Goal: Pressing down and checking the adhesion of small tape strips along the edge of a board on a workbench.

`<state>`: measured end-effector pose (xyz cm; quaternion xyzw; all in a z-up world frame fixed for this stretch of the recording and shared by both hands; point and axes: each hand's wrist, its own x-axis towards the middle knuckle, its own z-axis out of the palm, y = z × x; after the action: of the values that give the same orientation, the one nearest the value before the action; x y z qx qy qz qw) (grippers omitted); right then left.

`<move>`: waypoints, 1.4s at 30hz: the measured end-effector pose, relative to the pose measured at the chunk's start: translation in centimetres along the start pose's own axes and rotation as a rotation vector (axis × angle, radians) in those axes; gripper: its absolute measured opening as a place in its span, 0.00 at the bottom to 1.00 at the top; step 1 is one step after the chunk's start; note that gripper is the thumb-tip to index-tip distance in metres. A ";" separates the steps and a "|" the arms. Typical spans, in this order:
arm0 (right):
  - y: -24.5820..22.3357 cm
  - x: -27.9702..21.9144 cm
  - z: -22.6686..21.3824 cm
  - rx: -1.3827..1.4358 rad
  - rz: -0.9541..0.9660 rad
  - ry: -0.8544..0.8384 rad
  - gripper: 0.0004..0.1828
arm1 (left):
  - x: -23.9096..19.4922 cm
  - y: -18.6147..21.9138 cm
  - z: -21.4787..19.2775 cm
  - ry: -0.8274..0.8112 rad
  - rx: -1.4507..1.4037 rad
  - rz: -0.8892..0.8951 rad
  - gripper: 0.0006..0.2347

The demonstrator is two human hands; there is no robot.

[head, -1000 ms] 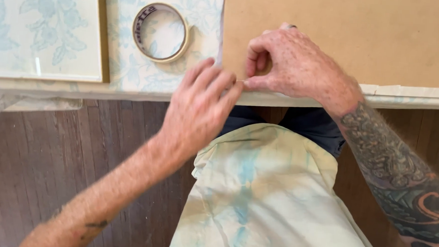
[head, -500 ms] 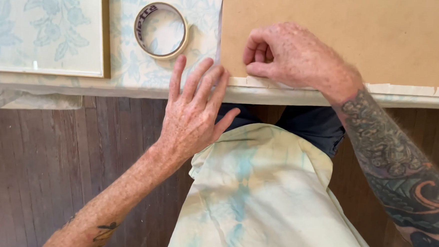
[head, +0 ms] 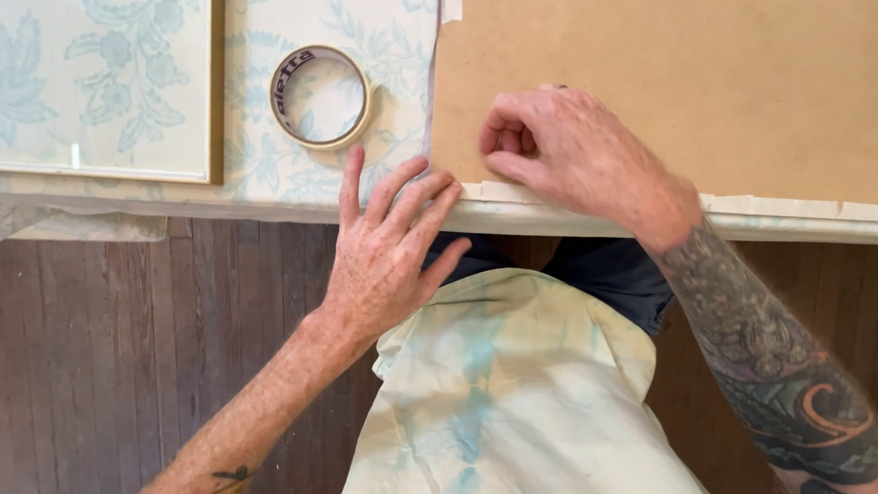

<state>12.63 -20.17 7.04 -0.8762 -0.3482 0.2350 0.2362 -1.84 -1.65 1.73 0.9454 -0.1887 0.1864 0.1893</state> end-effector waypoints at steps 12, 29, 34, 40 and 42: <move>5.7 -14.1 0.4 -0.285 -0.079 0.441 0.21 | 0.6 1.3 1.9 -0.048 0.187 0.158 0.20; 2.8 -11.5 6.1 -0.245 -0.171 0.604 0.08 | 3.9 0.9 1.8 -0.044 -0.007 0.187 0.17; 2.9 -9.2 7.6 -0.310 -0.201 0.625 0.04 | 3.4 0.4 2.3 -0.015 -0.080 0.151 0.16; 1.2 -8.1 8.5 -0.262 -0.198 0.649 0.03 | 3.4 0.0 2.3 -0.020 -0.115 0.146 0.17; 0.5 -8.3 8.8 -0.151 -0.233 0.601 0.07 | 3.5 -0.4 2.4 -0.049 -0.160 0.150 0.16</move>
<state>2.48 -24.25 2.00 -0.8756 -0.3772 -0.0891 0.2882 1.99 -3.37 1.05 0.9147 -0.2777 0.1614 0.2451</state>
